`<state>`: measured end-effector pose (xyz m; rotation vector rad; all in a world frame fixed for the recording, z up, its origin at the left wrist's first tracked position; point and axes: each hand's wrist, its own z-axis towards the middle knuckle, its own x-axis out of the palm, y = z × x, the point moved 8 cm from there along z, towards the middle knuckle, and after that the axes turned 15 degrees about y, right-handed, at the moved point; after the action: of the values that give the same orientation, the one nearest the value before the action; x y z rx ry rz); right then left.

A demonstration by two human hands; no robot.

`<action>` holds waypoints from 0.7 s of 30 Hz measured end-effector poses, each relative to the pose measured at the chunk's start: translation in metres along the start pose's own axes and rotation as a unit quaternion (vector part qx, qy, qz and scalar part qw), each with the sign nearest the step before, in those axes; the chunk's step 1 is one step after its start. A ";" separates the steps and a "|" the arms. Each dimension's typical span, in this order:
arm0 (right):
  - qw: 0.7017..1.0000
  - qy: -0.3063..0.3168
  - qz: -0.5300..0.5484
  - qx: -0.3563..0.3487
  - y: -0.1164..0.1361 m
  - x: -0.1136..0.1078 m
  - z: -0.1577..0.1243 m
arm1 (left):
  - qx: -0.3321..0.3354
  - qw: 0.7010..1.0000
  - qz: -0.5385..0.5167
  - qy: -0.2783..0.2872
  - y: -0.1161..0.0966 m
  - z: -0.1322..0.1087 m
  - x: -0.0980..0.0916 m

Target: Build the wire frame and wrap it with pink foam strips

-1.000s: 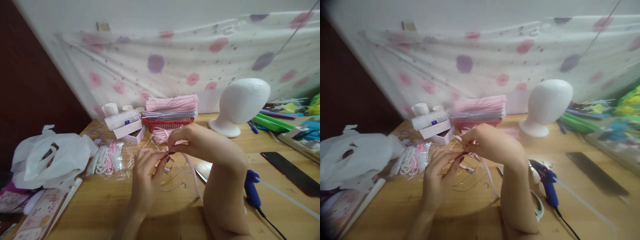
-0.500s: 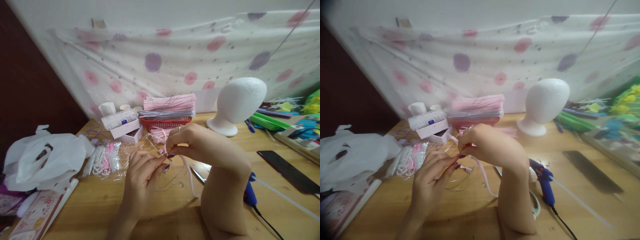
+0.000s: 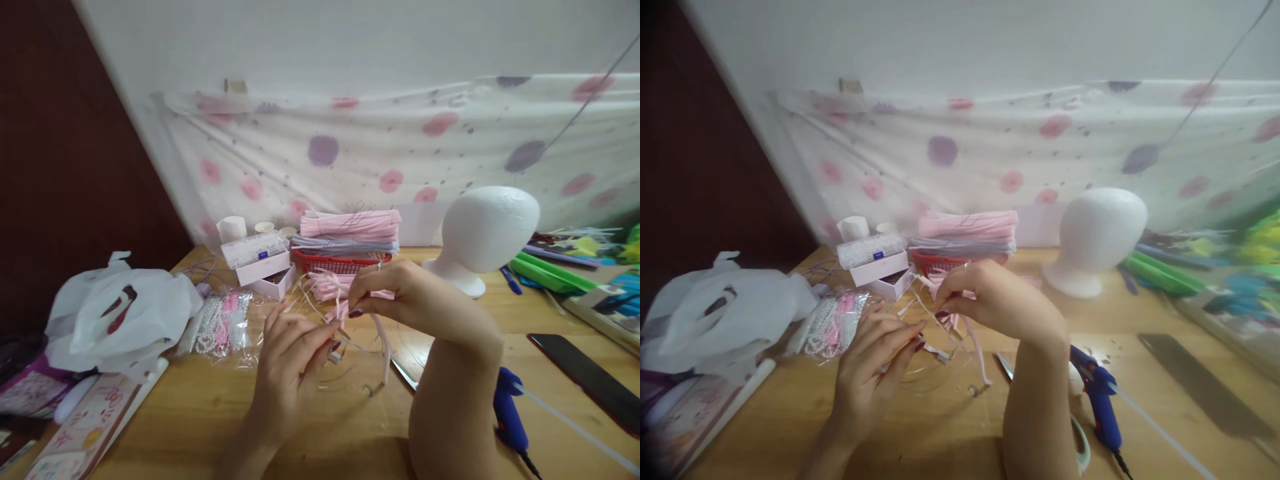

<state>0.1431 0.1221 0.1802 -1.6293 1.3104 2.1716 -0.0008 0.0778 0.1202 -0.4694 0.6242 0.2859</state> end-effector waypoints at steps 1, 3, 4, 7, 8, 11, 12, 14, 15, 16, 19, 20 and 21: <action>1.000 -0.002 0.004 -0.003 0.000 0.000 0.000 | 0.005 1.000 0.002 0.002 -0.001 0.000 -0.001; 1.000 -0.003 0.006 -0.007 0.001 0.000 0.000 | 0.022 1.000 0.012 0.004 -0.004 0.001 -0.002; 1.000 -0.004 0.004 -0.009 0.001 0.000 0.000 | 0.031 0.999 0.019 0.007 -0.006 0.001 -0.003; 1.000 -0.009 -0.005 -0.016 0.002 0.000 0.001 | 0.037 0.998 0.041 0.010 -0.009 0.000 -0.007; 1.000 -0.011 -0.005 -0.015 0.001 -0.001 0.001 | 0.033 0.998 0.047 0.009 -0.010 -0.001 -0.008; 1.000 -0.014 0.004 -0.006 -0.002 -0.001 0.001 | 0.018 0.998 0.063 -0.010 -0.011 -0.007 -0.014; 1.000 -0.017 0.004 -0.003 -0.004 -0.001 0.001 | 0.013 0.997 0.070 -0.021 -0.011 -0.009 -0.016; 1.000 -0.021 0.000 -0.001 -0.004 -0.002 0.001 | 0.001 0.994 0.094 -0.053 -0.011 -0.014 -0.022; 1.000 -0.023 -0.002 -0.002 -0.004 -0.002 0.001 | -0.008 0.992 0.109 -0.068 -0.010 -0.016 -0.024; 1.000 -0.026 0.001 -0.005 -0.003 -0.003 0.001 | -0.020 0.989 0.120 -0.083 -0.010 -0.019 -0.026; 0.999 -0.040 0.027 -0.018 0.003 -0.003 -0.001 | -0.084 0.987 0.095 -0.096 0.000 -0.027 -0.030; 0.998 -0.046 0.039 -0.023 0.006 -0.003 -0.002 | -0.110 0.988 0.058 -0.091 0.006 -0.031 -0.030; 0.997 -0.051 0.053 -0.026 0.008 -0.002 -0.002 | -0.133 0.987 0.009 -0.084 0.012 -0.035 -0.030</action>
<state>0.1413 0.1164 0.1866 -1.4757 1.3513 2.3341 -0.0456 0.0668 0.1095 -0.6888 0.4262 0.4245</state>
